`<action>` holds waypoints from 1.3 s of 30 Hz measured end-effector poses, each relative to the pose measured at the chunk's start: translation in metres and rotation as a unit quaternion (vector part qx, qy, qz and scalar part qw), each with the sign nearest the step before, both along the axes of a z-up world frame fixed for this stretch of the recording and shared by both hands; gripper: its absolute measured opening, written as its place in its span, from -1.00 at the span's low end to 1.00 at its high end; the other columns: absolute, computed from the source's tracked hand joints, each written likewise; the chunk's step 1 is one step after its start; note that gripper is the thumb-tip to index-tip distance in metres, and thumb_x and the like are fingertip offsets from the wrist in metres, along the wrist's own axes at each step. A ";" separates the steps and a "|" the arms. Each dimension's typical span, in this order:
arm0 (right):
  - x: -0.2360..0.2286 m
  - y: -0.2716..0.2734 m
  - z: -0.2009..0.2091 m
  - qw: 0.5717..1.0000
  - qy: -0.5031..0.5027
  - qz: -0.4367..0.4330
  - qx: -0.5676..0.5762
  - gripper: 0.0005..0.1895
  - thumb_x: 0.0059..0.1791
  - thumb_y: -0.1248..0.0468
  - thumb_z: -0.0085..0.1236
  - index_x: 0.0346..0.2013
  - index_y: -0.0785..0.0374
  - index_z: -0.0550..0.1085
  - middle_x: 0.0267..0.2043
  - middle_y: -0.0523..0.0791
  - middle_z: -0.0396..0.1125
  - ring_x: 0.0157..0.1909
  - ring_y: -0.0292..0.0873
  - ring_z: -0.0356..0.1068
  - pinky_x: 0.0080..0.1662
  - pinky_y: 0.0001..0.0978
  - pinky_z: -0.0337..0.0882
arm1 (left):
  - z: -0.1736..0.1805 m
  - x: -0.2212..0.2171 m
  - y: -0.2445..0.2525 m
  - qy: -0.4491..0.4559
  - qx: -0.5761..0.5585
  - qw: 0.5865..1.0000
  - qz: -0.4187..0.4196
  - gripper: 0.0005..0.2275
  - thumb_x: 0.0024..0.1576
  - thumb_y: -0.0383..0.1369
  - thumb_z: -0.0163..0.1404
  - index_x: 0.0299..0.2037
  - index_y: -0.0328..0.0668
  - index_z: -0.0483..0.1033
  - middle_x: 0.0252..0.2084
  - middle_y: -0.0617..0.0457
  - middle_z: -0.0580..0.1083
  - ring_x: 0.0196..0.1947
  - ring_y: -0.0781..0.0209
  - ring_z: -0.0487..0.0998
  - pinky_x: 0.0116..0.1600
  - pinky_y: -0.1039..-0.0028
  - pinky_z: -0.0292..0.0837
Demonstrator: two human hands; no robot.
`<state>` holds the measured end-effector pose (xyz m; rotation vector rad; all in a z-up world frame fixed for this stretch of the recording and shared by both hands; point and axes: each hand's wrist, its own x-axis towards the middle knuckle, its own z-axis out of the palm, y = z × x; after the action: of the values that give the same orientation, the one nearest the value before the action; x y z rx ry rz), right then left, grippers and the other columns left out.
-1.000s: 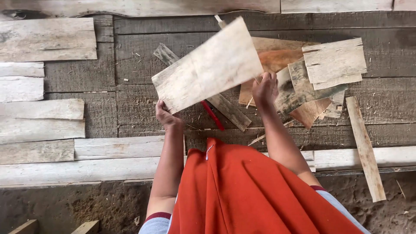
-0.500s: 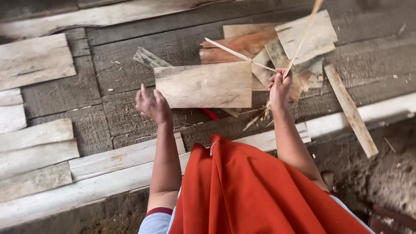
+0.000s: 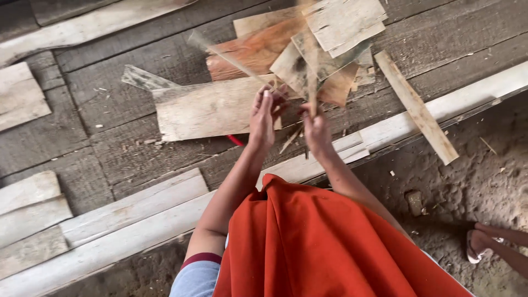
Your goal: The person arranges wooden planks and pieces on a wooden work surface, using a red utility knife to mark or trim edges. They repeatedly pick up, position, and adjust the wood pieces to fit together, occasionally scraping or smoothing surfaces with the knife.
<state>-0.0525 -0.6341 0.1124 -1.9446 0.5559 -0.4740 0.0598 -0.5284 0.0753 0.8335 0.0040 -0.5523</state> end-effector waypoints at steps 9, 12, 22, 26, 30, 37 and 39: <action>-0.013 -0.090 0.014 0.990 0.067 0.052 0.110 -0.70 0.14 0.28 -0.25 0.16 0.20 0.28 0.06 0.26 0.32 0.16 0.32 0.35 0.18 0.24 0.30 | 0.002 -0.078 -0.142 -0.224 0.193 0.949 0.109 -0.82 0.31 -0.54 -0.12 0.03 -0.23 0.52 0.12 -0.22 0.42 0.19 -0.09 0.47 0.28 0.10 0.38; -0.032 -0.130 0.031 0.987 0.119 -0.065 0.091 -0.41 0.11 -0.23 -0.12 0.16 0.17 0.27 0.09 0.23 0.36 0.10 0.32 0.39 0.12 0.27 0.32 | 0.000 -0.090 -0.184 -0.249 0.223 0.943 0.008 -0.72 0.31 -0.51 -0.10 0.19 -0.20 0.49 0.18 -0.16 0.41 0.24 -0.05 0.47 0.34 0.14 0.35; -0.100 -0.326 -0.073 0.870 0.369 -0.180 -0.275 -0.67 -0.01 0.26 0.15 0.01 0.12 0.30 0.02 -0.07 0.21 0.13 0.15 0.24 -0.03 0.09 0.40 | -0.091 -0.131 -0.265 -0.319 0.430 0.781 -0.322 -0.71 0.18 -0.13 0.01 0.07 0.18 0.58 -0.17 0.03 0.62 -0.08 -0.10 0.63 0.05 0.13 0.51; -0.111 -0.337 -0.069 0.875 0.394 -0.132 -0.249 -0.47 -0.03 0.16 0.26 0.15 0.16 0.27 0.14 -0.01 0.09 0.25 0.18 0.03 0.19 0.28 0.20 | -0.054 -0.152 -0.298 -0.210 0.394 0.811 -0.378 -0.68 0.25 -0.10 -0.07 0.15 0.15 0.54 -0.19 0.14 0.63 -0.13 0.22 0.66 0.07 0.32 0.51; -0.120 -0.351 -0.102 0.894 0.293 -0.108 -0.321 -0.35 -0.20 0.18 0.43 0.12 0.15 0.34 0.03 0.00 0.13 0.16 0.14 0.17 0.07 0.16 0.34 | -0.010 -0.157 -0.309 -0.195 0.379 0.826 -0.369 -0.66 0.24 -0.27 -0.08 0.18 -0.17 0.52 -0.03 -0.18 0.60 0.01 -0.05 0.62 0.12 0.16 0.48; -0.080 -0.360 -0.016 0.963 0.149 -0.217 -0.060 -0.44 -0.09 0.24 0.38 0.14 0.32 0.39 -0.01 0.13 0.09 -0.02 0.27 0.41 -0.03 0.13 0.53 | 0.015 -0.143 -0.305 -0.206 0.387 0.841 -0.318 -0.64 0.30 -0.23 -0.11 0.22 -0.25 0.46 0.07 -0.24 0.55 0.12 -0.15 0.55 0.19 0.12 0.44; -0.057 -0.378 -0.006 0.951 0.121 -0.284 0.022 -0.42 -0.12 0.19 0.44 0.08 0.28 0.37 -0.03 0.01 0.09 -0.21 -0.24 0.21 -0.32 -0.54 0.59 | -0.021 -0.133 -0.310 -0.290 0.462 0.796 -0.264 -0.57 0.30 -0.13 -0.16 0.28 -0.20 0.40 -0.61 0.12 0.38 -0.60 0.28 0.37 -0.42 0.39 0.23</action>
<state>-0.1093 -1.0120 0.1060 -1.7928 1.2898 -0.5733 -0.0733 -0.8386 0.0546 1.9845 -0.5855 -0.8059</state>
